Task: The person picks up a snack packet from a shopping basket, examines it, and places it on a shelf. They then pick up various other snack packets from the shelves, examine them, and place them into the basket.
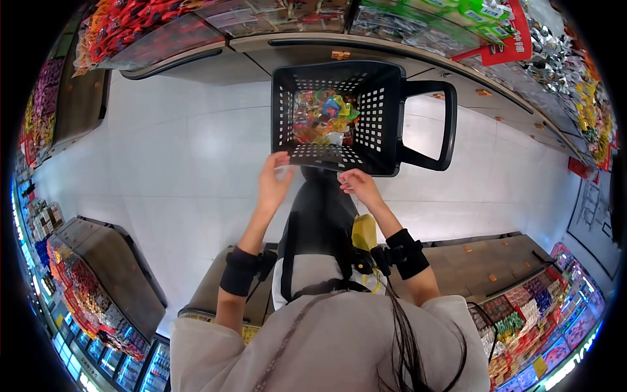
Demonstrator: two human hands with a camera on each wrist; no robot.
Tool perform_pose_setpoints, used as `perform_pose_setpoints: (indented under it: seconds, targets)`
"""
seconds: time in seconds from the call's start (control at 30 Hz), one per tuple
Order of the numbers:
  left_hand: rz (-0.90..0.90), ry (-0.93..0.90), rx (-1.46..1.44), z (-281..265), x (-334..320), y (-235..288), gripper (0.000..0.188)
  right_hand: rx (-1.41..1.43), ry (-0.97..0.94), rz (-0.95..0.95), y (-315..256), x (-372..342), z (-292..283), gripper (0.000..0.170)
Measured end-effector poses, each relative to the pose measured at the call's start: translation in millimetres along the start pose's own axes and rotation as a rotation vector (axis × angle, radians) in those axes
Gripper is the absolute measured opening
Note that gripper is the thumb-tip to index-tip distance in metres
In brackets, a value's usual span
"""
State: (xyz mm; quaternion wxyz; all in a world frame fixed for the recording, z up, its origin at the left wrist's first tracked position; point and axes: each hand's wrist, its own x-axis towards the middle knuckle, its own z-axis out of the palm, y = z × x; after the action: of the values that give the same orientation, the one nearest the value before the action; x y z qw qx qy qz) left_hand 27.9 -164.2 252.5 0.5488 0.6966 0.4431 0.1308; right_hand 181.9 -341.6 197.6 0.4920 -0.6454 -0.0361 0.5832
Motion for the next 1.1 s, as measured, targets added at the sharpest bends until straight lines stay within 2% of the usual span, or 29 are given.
perform_pose_setpoints:
  seconds: [0.27, 0.57, 0.87, 0.93, 1.1]
  targets:
    - [-0.05, 0.038, 0.02, 19.8, 5.6, -15.2, 0.031, -0.019, -0.016, 0.08, 26.9, 36.6, -15.0, 0.019]
    - [-0.134, 0.062, -0.025, 26.5, 15.0, -55.5, 0.031, -0.062, -0.056, 0.066, 33.9, 102.7, 9.5, 0.018]
    - [-0.162, 0.063, -0.14, 25.9, 48.1, -102.9, 0.029, -0.13, 0.057, 0.051, 53.9, 209.7, -6.5, 0.015]
    - [-0.164, 0.066, -0.142, 24.1, 58.0, -111.7, 0.028, -0.283, 0.035, 0.126, 42.6, 229.7, -14.3, 0.014]
    - [-0.152, 0.047, -0.174, 13.4, 79.0, -129.6, 0.027, -0.412, 0.028, 0.137, 67.0, 305.1, -33.7, 0.013]
